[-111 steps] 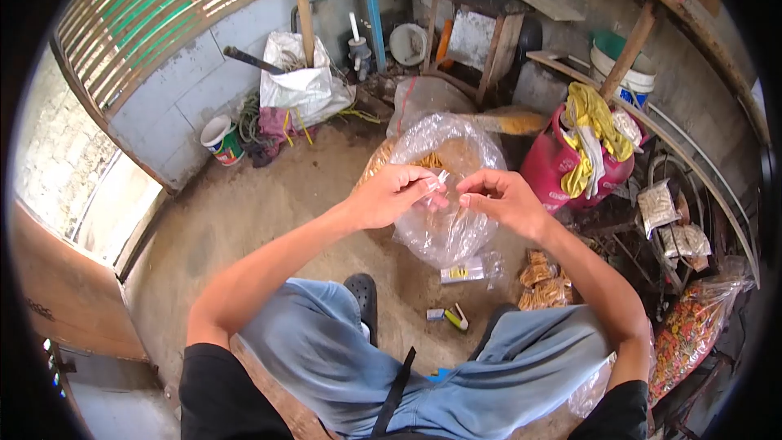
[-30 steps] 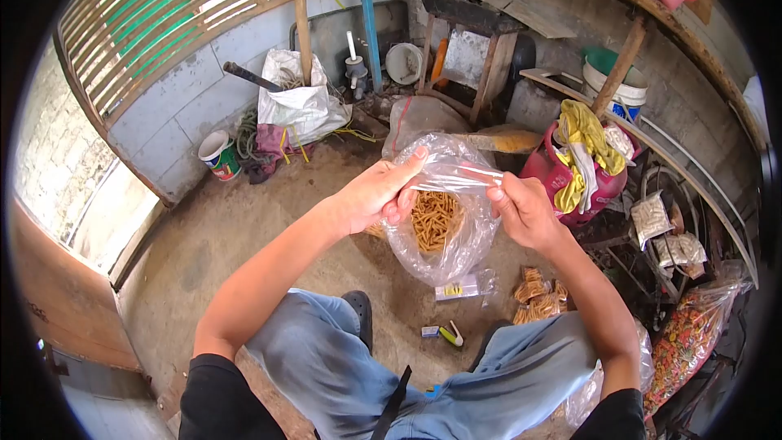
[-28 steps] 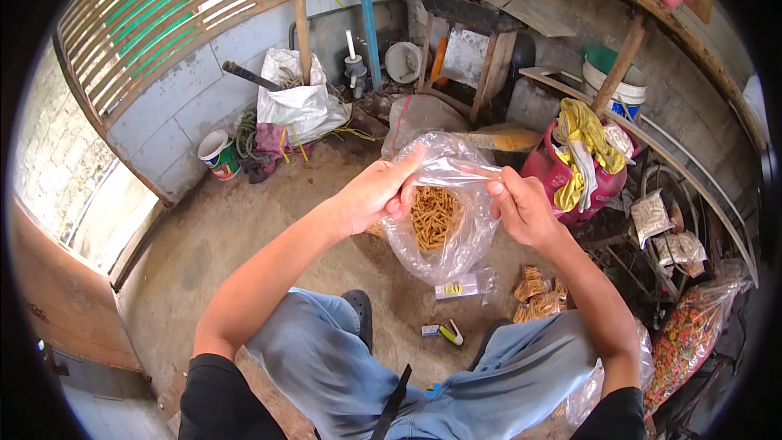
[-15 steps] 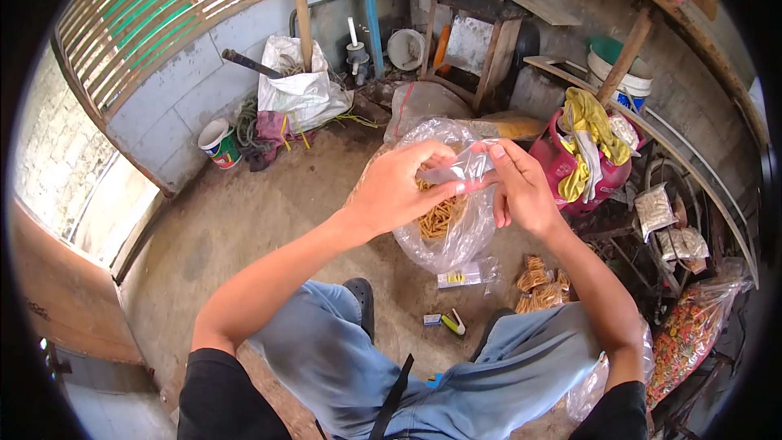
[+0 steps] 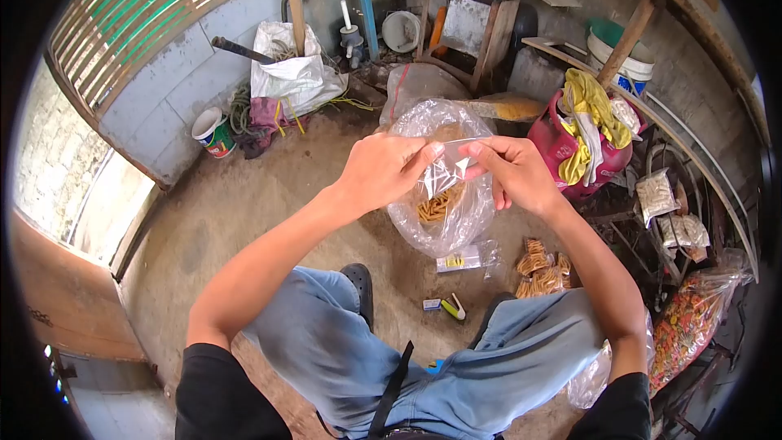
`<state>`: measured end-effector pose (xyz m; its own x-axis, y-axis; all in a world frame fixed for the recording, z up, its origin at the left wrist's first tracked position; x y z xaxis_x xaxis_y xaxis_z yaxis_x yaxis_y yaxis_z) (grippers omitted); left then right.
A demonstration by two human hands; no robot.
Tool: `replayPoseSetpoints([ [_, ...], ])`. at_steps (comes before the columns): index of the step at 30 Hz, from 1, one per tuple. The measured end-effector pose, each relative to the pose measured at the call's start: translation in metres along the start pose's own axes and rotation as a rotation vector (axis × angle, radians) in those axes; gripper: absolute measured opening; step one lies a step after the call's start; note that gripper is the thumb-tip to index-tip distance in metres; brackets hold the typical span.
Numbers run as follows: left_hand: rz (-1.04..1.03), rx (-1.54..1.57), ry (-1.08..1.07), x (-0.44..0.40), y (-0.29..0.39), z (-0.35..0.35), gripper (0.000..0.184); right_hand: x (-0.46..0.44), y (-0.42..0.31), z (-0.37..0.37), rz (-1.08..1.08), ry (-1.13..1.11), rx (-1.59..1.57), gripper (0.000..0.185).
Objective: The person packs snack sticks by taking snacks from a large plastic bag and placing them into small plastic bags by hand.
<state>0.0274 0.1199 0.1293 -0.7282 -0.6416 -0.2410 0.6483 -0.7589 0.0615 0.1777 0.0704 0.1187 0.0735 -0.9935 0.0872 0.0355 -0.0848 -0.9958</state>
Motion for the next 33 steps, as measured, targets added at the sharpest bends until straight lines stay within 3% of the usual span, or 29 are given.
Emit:
replayPoseSetpoints([
  [2, 0.001, 0.191, 0.416, 0.009, 0.0, 0.016, 0.045, -0.002, 0.001, -0.002, -0.003, 0.002, -0.002, 0.034],
  [3, 0.005, 0.197, 0.408, 0.01, 0.004, 0.019, 0.045, -0.002, 0.002, -0.003, -0.002, 0.005, -0.002, 0.034],
  [6, -0.123, 0.033, 0.312, 0.008, 0.027, 0.028, 0.083, -0.002, 0.004, -0.013, -0.04, -0.005, 0.058, 0.035],
  [10, -0.143, 0.031, 0.288, 0.004, 0.03, 0.009, 0.071, -0.005, 0.002, -0.028, 0.0, -0.049, 0.032, 0.036],
  [12, -0.071, 0.051, 0.142, -0.001, 0.024, -0.008, 0.056, -0.009, 0.007, -0.028, -0.032, -0.069, 0.036, 0.038],
  [15, -0.052, 0.136, 0.186, 0.0, 0.016, -0.009, 0.044, -0.015, 0.004, -0.02, 0.062, -0.042, -0.015, 0.04],
  [18, 0.014, 0.214, 0.137, 0.001, -0.005, -0.023, 0.044, -0.033, 0.0, 0.01, 0.174, 0.125, -0.063, 0.04],
  [21, 0.107, 0.371, 0.066, 0.002, -0.027, -0.037, 0.045, -0.072, 0.037, 0.039, 0.087, 0.208, -0.055, 0.041],
  [26, 0.198, 0.466, 0.009, -0.002, -0.047, -0.047, 0.045, -0.14, 0.178, 0.035, -0.173, -0.135, 0.558, 0.022],
  [27, 0.209, 0.519, 0.007, -0.004, -0.049, -0.048, 0.045, -0.151, 0.212, 0.04, -0.172, -0.137, 0.557, 0.022],
  [29, 0.201, 0.534, 0.005, -0.008, -0.048, -0.047, 0.044, -0.166, 0.253, 0.04, 0.095, -0.152, 0.919, 0.018],
  [33, 0.153, 0.61, -0.005, -0.014, -0.044, -0.06, 0.042, -0.175, 0.29, 0.03, -0.031, -0.221, 1.061, 0.021],
])
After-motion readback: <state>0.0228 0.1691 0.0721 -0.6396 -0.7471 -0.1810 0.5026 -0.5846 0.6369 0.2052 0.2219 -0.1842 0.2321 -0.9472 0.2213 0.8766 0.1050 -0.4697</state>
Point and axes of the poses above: each hand's wrist, its own x-axis away from the middle knuckle, its own z-axis out of the back of the hand, y = z × x, the point moved 8 cm from there along -x, towards the middle knuckle, and after that the axes turned 15 degrees about -x, right-handed, at the moved point
